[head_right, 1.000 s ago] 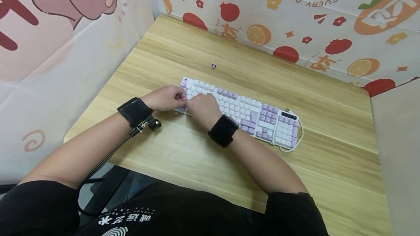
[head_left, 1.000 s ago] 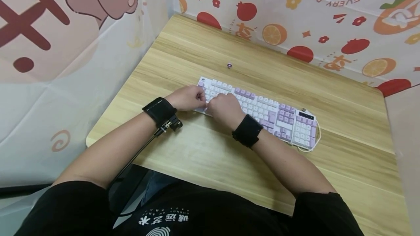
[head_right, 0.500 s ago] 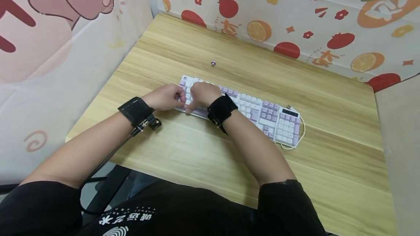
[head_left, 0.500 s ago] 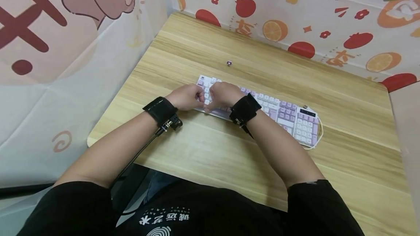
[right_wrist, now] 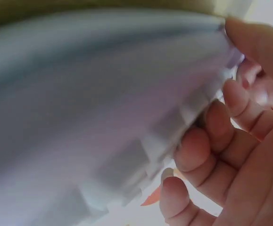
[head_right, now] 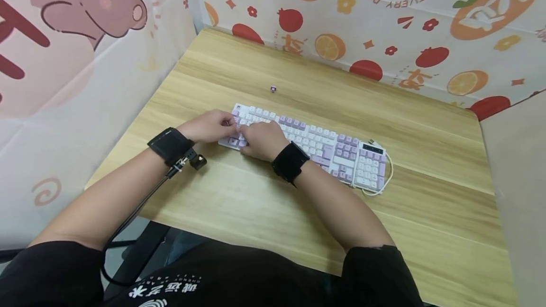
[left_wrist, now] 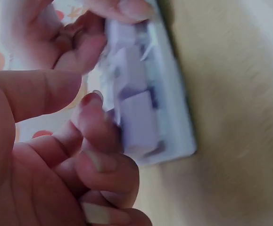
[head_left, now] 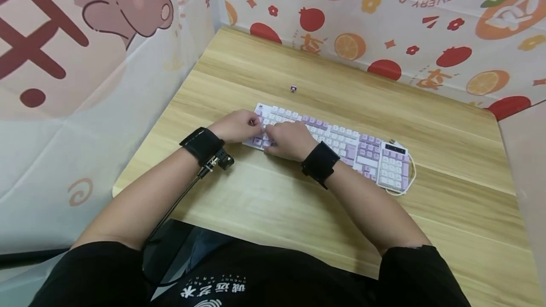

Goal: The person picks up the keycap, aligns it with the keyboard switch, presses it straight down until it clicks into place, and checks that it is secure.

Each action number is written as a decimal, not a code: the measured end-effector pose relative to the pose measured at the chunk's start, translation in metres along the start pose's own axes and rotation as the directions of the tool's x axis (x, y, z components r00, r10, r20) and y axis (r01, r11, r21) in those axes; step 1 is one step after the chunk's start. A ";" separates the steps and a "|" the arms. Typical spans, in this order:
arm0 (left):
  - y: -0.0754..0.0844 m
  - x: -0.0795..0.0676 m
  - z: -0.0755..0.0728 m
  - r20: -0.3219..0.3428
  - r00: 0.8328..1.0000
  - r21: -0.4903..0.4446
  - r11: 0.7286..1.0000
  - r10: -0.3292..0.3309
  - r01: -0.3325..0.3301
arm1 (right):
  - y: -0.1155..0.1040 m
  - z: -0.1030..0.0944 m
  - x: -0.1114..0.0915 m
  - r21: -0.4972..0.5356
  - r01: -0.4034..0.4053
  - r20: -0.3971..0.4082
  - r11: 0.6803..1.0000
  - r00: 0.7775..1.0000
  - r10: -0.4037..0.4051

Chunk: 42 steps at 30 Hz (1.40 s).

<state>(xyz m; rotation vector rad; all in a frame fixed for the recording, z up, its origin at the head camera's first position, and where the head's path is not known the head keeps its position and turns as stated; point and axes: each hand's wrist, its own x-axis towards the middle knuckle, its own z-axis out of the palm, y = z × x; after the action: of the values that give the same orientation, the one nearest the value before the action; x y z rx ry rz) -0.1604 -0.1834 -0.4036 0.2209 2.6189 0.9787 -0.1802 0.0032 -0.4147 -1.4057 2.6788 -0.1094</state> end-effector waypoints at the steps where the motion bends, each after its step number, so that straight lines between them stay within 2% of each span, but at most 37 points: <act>1: 0.004 0.003 -0.003 -0.010 1.000 0.001 1.000 0.001 -0.001 | 0.002 0.001 -0.002 0.012 0.005 -0.010 1.000 1.000 -0.005; 6: 0.027 0.030 -0.023 -0.084 0.996 0.052 0.998 0.029 -0.025 | 0.010 0.005 -0.021 0.143 -0.002 -0.059 0.990 0.998 0.011; 11: 0.045 0.076 -0.038 -0.086 0.994 0.150 0.987 0.063 -0.049 | 0.019 0.003 -0.053 0.206 -0.080 -0.115 0.975 0.988 0.105; 13: 0.045 0.093 -0.042 -0.062 0.996 0.200 0.979 0.062 -0.049 | 0.022 0.004 -0.065 0.211 -0.131 -0.124 0.969 0.979 0.160; 16: 0.036 0.117 -0.044 -0.028 0.998 0.279 0.959 0.052 -0.042 | 0.024 0.010 -0.078 0.259 -0.200 -0.128 0.945 0.963 0.239; 20: 0.022 0.130 -0.050 -0.007 1.000 0.333 0.943 -0.021 0.022 | 0.025 0.019 -0.077 0.371 -0.186 -0.134 0.910 0.959 0.251; 24: 0.020 0.130 -0.052 0.003 0.999 0.395 0.917 -0.055 0.049 | 0.020 0.025 -0.066 0.439 -0.162 -0.141 0.884 0.959 0.245; 29: 0.013 0.129 -0.044 0.007 1.000 0.487 0.873 -0.006 0.002 | 0.012 0.030 -0.060 0.438 -0.178 -0.110 0.881 0.962 0.249; 32: 0.010 0.129 -0.044 0.002 1.000 0.502 0.864 0.031 -0.028 | 0.009 0.030 -0.059 0.435 -0.175 -0.106 0.883 0.964 0.243; 35: 0.013 0.127 -0.047 0.013 0.997 0.422 0.903 0.078 -0.077 | 0.010 0.028 -0.060 0.443 -0.172 -0.105 0.880 0.965 0.241; 38: 0.025 0.118 -0.049 0.031 0.987 0.252 0.954 0.157 -0.160 | 0.013 0.027 -0.063 0.455 -0.180 -0.095 0.872 0.964 0.249; 40: 0.036 0.105 -0.049 0.031 0.975 0.130 0.967 0.219 -0.221 | 0.013 0.028 -0.063 0.467 -0.181 -0.085 0.866 0.965 0.247; 42: 0.047 0.088 -0.047 0.016 0.963 0.025 0.963 0.267 -0.268 | 0.014 0.027 -0.063 0.485 -0.177 -0.075 0.857 0.967 0.242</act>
<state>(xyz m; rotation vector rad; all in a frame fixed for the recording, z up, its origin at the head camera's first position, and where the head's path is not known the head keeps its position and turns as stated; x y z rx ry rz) -0.2586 -0.1540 -0.3618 0.5993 2.6385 1.0216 -0.1530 0.0628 -0.4391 -0.9764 2.6242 -0.8079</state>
